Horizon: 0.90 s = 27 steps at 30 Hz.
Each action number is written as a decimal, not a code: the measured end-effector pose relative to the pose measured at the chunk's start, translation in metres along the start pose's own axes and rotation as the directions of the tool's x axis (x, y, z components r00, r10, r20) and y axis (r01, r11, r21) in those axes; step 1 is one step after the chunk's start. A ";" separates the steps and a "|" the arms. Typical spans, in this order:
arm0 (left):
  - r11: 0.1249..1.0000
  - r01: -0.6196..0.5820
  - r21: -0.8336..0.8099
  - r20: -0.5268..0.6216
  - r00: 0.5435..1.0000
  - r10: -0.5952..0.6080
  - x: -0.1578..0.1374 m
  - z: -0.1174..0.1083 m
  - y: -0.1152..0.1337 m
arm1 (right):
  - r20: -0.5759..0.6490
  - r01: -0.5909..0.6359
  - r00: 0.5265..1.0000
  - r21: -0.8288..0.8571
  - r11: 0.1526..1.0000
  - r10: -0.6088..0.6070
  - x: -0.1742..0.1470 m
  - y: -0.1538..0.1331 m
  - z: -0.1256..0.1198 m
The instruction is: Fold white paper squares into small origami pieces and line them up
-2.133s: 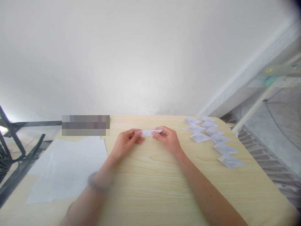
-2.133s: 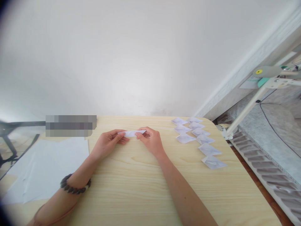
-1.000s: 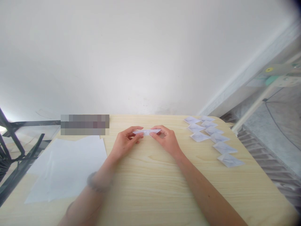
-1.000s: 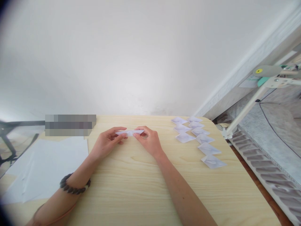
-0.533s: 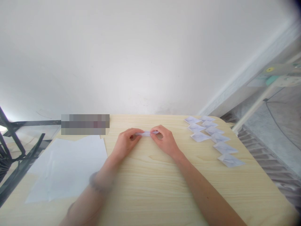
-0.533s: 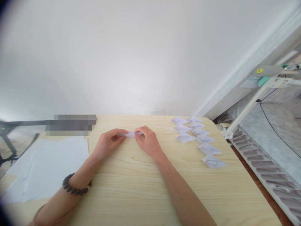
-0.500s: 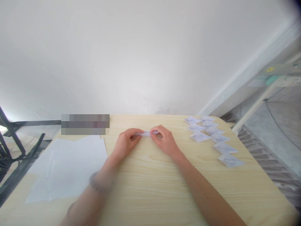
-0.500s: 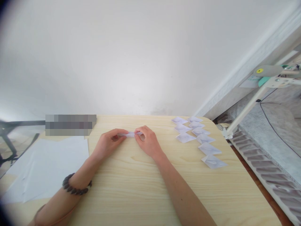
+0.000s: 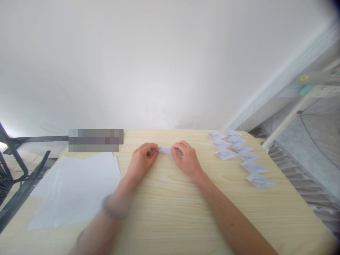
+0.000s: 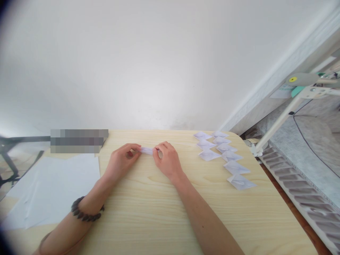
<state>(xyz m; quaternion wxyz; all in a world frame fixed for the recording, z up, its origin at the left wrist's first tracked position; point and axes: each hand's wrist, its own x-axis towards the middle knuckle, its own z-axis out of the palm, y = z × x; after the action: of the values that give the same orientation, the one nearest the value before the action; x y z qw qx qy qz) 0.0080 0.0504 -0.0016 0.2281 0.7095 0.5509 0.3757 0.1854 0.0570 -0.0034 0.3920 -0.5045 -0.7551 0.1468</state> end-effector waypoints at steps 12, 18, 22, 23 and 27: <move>0.998 -0.039 0.040 -0.021 0.999 0.040 -0.001 -0.003 0.001 | 0.081 0.072 0.994 -0.073 0.995 -0.066 -0.003 -0.002 -0.001; 0.996 -0.061 0.064 0.003 0.998 0.060 -0.001 -0.004 0.000 | 0.045 0.029 0.999 -0.072 0.997 -0.026 -0.002 -0.001 0.000; 0.996 -0.072 0.053 0.010 0.997 0.071 -0.001 -0.003 -0.002 | 0.043 0.025 0.999 -0.063 0.998 -0.023 -0.002 -0.001 0.000; 0.996 -0.070 0.051 0.007 0.998 0.070 -0.001 -0.003 -0.002 | 0.040 0.027 0.999 -0.058 0.998 -0.025 -0.002 -0.002 0.000; 0.995 -0.084 0.049 0.026 0.996 0.083 0.000 -0.003 -0.003 | 0.021 0.024 1.000 -0.041 0.999 -0.023 -0.002 -0.003 -0.001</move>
<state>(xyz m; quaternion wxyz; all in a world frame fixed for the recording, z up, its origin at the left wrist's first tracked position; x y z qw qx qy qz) 0.0042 0.0505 -0.0021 0.2011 0.7419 0.5272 0.3623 0.1847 0.0540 -0.0022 0.3753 -0.5022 -0.7679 0.1317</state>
